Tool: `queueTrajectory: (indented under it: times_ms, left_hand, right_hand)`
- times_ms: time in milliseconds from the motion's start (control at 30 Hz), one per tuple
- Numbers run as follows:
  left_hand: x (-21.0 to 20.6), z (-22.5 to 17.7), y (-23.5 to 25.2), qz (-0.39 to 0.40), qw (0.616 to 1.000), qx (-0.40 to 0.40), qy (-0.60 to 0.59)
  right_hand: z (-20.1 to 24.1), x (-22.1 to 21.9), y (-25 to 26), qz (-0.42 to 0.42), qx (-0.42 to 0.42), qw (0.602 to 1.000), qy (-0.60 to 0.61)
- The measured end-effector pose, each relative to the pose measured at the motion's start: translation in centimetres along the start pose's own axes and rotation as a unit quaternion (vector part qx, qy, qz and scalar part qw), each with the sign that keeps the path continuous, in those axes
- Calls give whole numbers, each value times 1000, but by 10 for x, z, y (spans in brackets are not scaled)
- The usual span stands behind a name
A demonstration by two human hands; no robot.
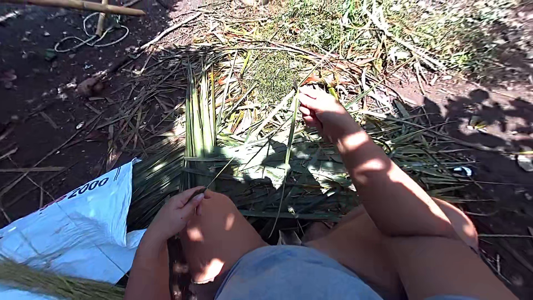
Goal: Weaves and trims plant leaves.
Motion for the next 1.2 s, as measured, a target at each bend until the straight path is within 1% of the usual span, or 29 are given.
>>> queueTrajectory:
  times_ms: [167,267,400,467,567,633,700,733,767,800,833,867,933,1000,1067,1100,1133,1200]
  left_hand:
    - [44,42,-22,-32,997,50,38]
    - [72,66,-42,-70,994,74,46]
    - [112,110,-76,-151,984,96,1]
    - [131,131,-96,-200,972,126,-10]
    - [151,163,-124,-304,939,161,-24]
    - [151,169,-133,-377,910,171,-14]
    - [140,153,-130,-451,867,214,9]
    - [132,142,-124,-487,841,234,18]
    - [123,130,-115,-512,821,250,30]
    - [115,116,-104,-523,813,251,50]
    - [107,101,-91,-514,819,244,73]
    - [98,85,-77,-492,833,235,95]
    - [78,56,-46,-435,862,223,137]
    - [55,29,-16,-382,882,202,188]
    - [29,0,8,-349,895,164,223]
    - [16,-14,17,-330,902,146,238]
    - [3,-25,26,-317,905,127,253]
    - [-21,-45,38,-288,911,95,279]
  right_hand:
    - [10,46,12,-80,0,997,-1]
    - [12,81,21,-122,-5,993,-5]
    - [11,135,30,-206,-16,979,6]
    - [9,164,30,-244,-19,970,15]
    - [4,210,28,-347,-50,936,38]
    - [-5,232,14,-412,-38,908,58]
    - [-24,250,3,-471,-5,877,93]
    - [-34,255,-2,-484,16,866,122]
    - [-45,262,-1,-478,33,865,148]
    - [-52,265,4,-464,45,868,168]
    - [-53,260,11,-454,55,870,183]
    - [-47,238,15,-432,64,880,187]
    - [-17,161,8,-354,65,923,138]
    - [3,86,-1,-265,51,960,79]
    - [4,20,-8,-155,36,987,31]
    - [-1,-10,-15,-86,21,996,16]
    - [-11,-38,-24,-11,6,1000,6]
    - [-32,-84,-45,124,-25,992,6]
Point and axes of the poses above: each hand's wrist, its own y-axis towards the middle knuckle, its own x-axis out of the back of the hand, z = x × y, the point moved 3 cm from there along y, towards the middle knuckle, and after that the axes turned 2 degrees about -x, right-handed, at the moved point
